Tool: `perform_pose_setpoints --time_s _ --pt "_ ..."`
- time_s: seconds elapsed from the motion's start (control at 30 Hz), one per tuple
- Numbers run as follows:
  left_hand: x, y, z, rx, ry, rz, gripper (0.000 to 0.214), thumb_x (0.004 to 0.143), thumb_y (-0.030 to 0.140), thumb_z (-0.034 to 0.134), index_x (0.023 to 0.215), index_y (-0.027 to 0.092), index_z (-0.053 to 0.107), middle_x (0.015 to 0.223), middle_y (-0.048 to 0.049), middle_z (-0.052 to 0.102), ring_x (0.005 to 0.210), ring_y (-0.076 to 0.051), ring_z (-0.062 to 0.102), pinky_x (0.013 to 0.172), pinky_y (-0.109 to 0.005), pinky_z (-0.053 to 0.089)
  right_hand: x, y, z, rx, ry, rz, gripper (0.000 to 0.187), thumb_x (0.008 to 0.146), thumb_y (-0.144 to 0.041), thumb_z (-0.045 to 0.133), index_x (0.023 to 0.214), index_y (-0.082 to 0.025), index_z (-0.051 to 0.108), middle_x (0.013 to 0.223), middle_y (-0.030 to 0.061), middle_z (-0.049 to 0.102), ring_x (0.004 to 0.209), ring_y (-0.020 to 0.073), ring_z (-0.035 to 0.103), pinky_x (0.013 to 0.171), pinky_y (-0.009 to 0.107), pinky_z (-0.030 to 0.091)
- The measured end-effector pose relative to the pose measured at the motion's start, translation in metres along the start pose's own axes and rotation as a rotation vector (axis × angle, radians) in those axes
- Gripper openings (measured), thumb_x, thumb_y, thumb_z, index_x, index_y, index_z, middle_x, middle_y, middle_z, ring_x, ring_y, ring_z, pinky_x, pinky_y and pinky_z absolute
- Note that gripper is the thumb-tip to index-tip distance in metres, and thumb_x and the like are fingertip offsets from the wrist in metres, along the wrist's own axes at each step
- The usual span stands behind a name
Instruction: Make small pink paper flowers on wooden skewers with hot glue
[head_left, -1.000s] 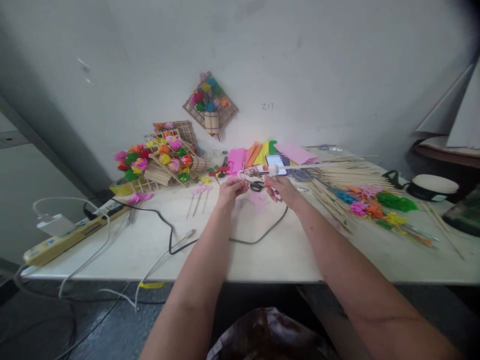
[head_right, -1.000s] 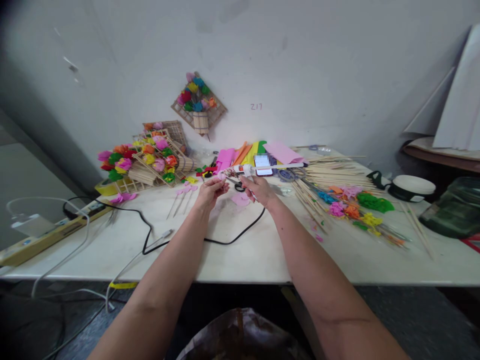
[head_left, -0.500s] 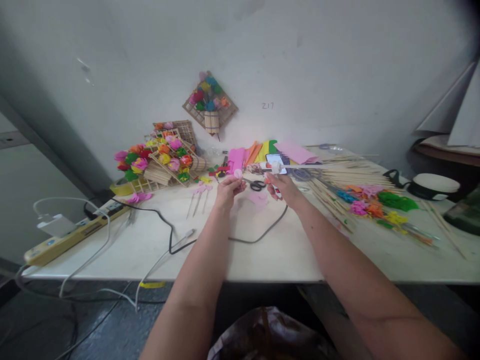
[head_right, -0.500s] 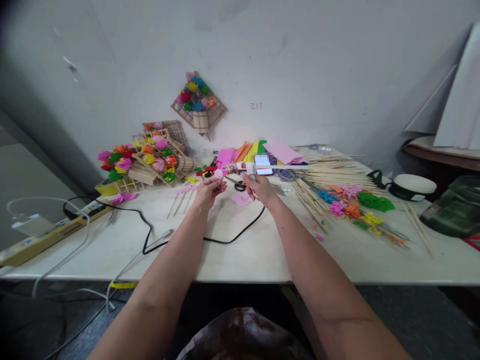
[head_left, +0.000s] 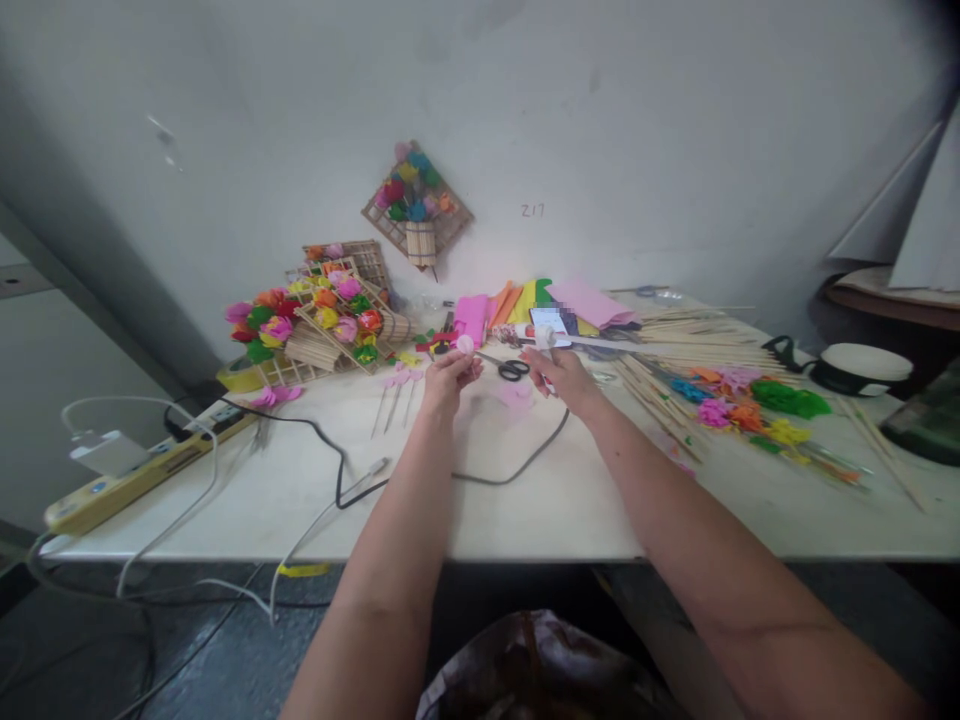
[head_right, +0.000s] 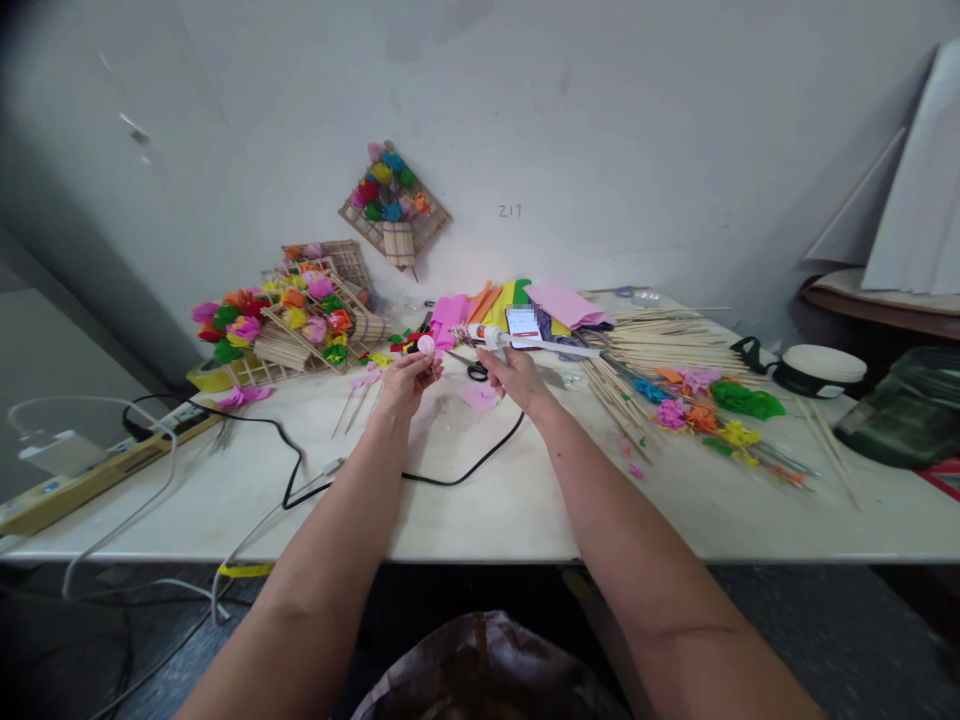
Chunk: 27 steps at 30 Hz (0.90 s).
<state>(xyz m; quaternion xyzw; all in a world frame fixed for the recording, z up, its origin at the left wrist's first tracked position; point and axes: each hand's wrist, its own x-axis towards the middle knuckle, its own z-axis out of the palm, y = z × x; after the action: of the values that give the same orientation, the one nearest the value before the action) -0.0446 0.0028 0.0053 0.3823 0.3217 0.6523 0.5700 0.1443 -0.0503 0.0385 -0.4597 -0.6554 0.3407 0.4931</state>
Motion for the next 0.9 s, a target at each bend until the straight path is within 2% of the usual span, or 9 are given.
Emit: perform_pose_setpoints --time_s 0.1,0.2,0.27,0.37,0.47,0.6,0.77,0.9 --pt "0.002 0.008 -0.002 -0.055 0.018 0.021 0.022 0.052 0.017 0.075 0.068 0.012 0.060 0.061 -0.0037 0.066 0.054 -0.011 0.061 0.060 -0.024 0.049 0.003 0.007 0.000 -0.220 0.024 -0.028 0.037 0.079 -0.053 0.048 0.077 -0.019 0.059 0.056 0.0005 0.056 0.051 0.0130 0.050 0.049 0.024 0.037" --pt "0.002 0.021 -0.005 -0.142 0.043 0.053 0.017 0.055 0.013 0.072 0.067 0.014 0.059 0.059 -0.0023 0.065 0.053 -0.010 0.061 0.058 -0.022 0.049 0.008 0.016 0.002 -0.569 0.017 -0.065 0.036 0.081 -0.048 0.049 0.101 -0.020 0.061 0.081 0.0059 0.066 0.075 0.0214 0.060 0.061 0.027 0.040" --pt "0.000 0.033 -0.007 -0.194 0.070 0.069 0.015 0.058 0.010 0.069 0.067 0.015 0.059 0.058 -0.0006 0.064 0.054 -0.009 0.060 0.058 -0.020 0.049 0.010 0.020 0.005 -0.767 -0.027 -0.099 0.039 0.083 -0.044 0.047 0.113 -0.021 0.056 0.098 0.0086 0.066 0.090 0.0254 0.059 0.069 0.030 0.040" --pt "-0.004 0.050 -0.009 -0.243 0.103 0.080 0.012 0.063 0.008 0.065 0.067 0.017 0.058 0.058 0.0022 0.062 0.053 -0.006 0.059 0.057 -0.016 0.049 0.010 0.023 0.014 -0.934 -0.092 -0.150 0.041 0.086 -0.036 0.043 0.124 -0.020 0.048 0.115 0.0110 0.060 0.101 0.0267 0.056 0.077 0.033 0.039" --pt "-0.007 0.063 -0.009 -0.244 0.107 0.058 0.011 0.067 0.007 0.061 0.067 0.017 0.058 0.057 0.0027 0.061 0.050 -0.005 0.056 0.052 -0.014 0.047 0.007 0.021 0.028 -1.017 -0.154 -0.186 0.046 0.087 -0.033 0.040 0.131 -0.017 0.039 0.121 0.0147 0.056 0.105 0.0272 0.054 0.080 0.036 0.039" --pt "-0.011 0.069 -0.002 -0.184 0.057 0.007 0.011 0.067 0.005 0.060 0.066 0.016 0.059 0.056 0.0008 0.061 0.050 -0.006 0.057 0.053 -0.015 0.048 0.006 0.017 0.052 -1.067 -0.251 -0.208 0.048 0.089 -0.034 0.037 0.133 -0.014 0.034 0.113 0.0165 0.058 0.103 0.0282 0.054 0.078 0.037 0.041" --pt "-0.016 0.061 0.014 -0.106 0.015 0.003 0.010 0.064 0.007 0.064 0.066 0.015 0.058 0.058 -0.0006 0.062 0.050 -0.008 0.058 0.053 -0.018 0.049 0.009 0.020 0.079 -1.109 -0.318 -0.227 0.046 0.089 -0.029 0.038 0.132 -0.012 0.035 0.113 0.0168 0.057 0.104 0.0274 0.053 0.078 0.036 0.042" --pt "-0.018 0.048 0.026 -0.068 -0.014 0.009 0.013 0.060 0.011 0.069 0.066 0.015 0.058 0.058 -0.0010 0.063 0.051 -0.009 0.060 0.054 -0.020 0.049 0.007 0.022 0.087 -1.126 -0.339 -0.208 0.040 0.088 -0.024 0.038 0.127 -0.014 0.042 0.113 0.0149 0.057 0.102 0.0261 0.053 0.075 0.035 0.044"
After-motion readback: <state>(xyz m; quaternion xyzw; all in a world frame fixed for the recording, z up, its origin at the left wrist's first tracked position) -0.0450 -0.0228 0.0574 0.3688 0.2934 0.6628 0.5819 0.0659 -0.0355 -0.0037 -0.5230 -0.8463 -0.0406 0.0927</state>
